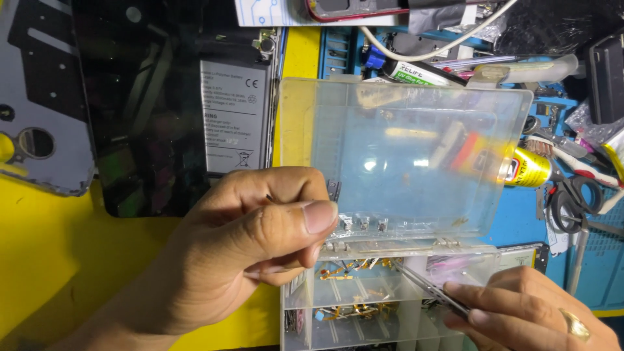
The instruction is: Assembling internal components and battery into a mobile phone chassis using tweezers.
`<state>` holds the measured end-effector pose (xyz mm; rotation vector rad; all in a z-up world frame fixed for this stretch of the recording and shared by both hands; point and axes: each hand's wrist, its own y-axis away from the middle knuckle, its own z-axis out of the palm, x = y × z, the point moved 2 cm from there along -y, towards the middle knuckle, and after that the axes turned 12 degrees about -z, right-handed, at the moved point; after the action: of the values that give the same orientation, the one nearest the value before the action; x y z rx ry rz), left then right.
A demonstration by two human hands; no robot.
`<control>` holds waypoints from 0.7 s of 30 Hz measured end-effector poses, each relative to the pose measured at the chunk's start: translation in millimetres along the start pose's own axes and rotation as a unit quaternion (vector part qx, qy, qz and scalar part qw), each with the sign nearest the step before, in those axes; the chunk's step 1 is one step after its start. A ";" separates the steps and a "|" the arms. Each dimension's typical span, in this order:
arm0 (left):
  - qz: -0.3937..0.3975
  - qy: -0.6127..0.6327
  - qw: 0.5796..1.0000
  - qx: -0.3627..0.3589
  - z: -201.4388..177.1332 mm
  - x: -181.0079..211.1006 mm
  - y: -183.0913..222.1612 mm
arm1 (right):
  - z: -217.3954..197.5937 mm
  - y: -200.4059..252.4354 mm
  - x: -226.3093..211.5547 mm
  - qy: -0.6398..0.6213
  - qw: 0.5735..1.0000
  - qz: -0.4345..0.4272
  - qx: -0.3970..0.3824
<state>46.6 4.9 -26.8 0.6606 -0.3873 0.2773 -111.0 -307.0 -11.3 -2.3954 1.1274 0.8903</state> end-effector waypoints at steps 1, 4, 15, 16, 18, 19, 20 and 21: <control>-0.003 -0.001 1.000 -0.002 0.1 0.0 0.0 | -0.3 -3.2 -1.9 0.007 1.000 -0.010 -0.004; -0.004 -0.001 1.000 -0.005 1.1 0.7 0.2 | 9.0 -18.1 -8.2 0.018 0.999 -0.036 0.023; 0.012 -0.008 1.000 -0.010 2.6 4.0 2.5 | 25.9 -74.7 -42.6 0.032 0.995 0.044 0.085; 0.009 -0.009 1.000 -0.006 2.8 4.7 3.0 | 24.7 -68.8 -37.7 0.035 0.997 0.023 0.066; 0.006 -0.010 1.000 -0.003 2.4 5.4 3.3 | 20.5 -59.9 -32.5 0.039 0.998 0.003 0.046; 0.002 -0.014 1.000 -0.001 1.7 5.1 3.2 | 17.6 -56.7 -31.5 0.041 0.998 0.023 0.039; -0.002 -0.019 1.000 0.001 1.1 4.8 3.1 | 14.8 -53.2 -30.5 0.043 0.998 0.043 0.032; -0.002 -0.019 1.000 0.000 1.6 5.2 3.3 | 14.6 -49.7 -29.0 0.043 0.998 0.044 0.031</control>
<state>49.6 7.0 -21.6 0.6674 -0.4219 0.2611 -92.1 -251.9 -0.7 -2.3704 1.2824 0.7726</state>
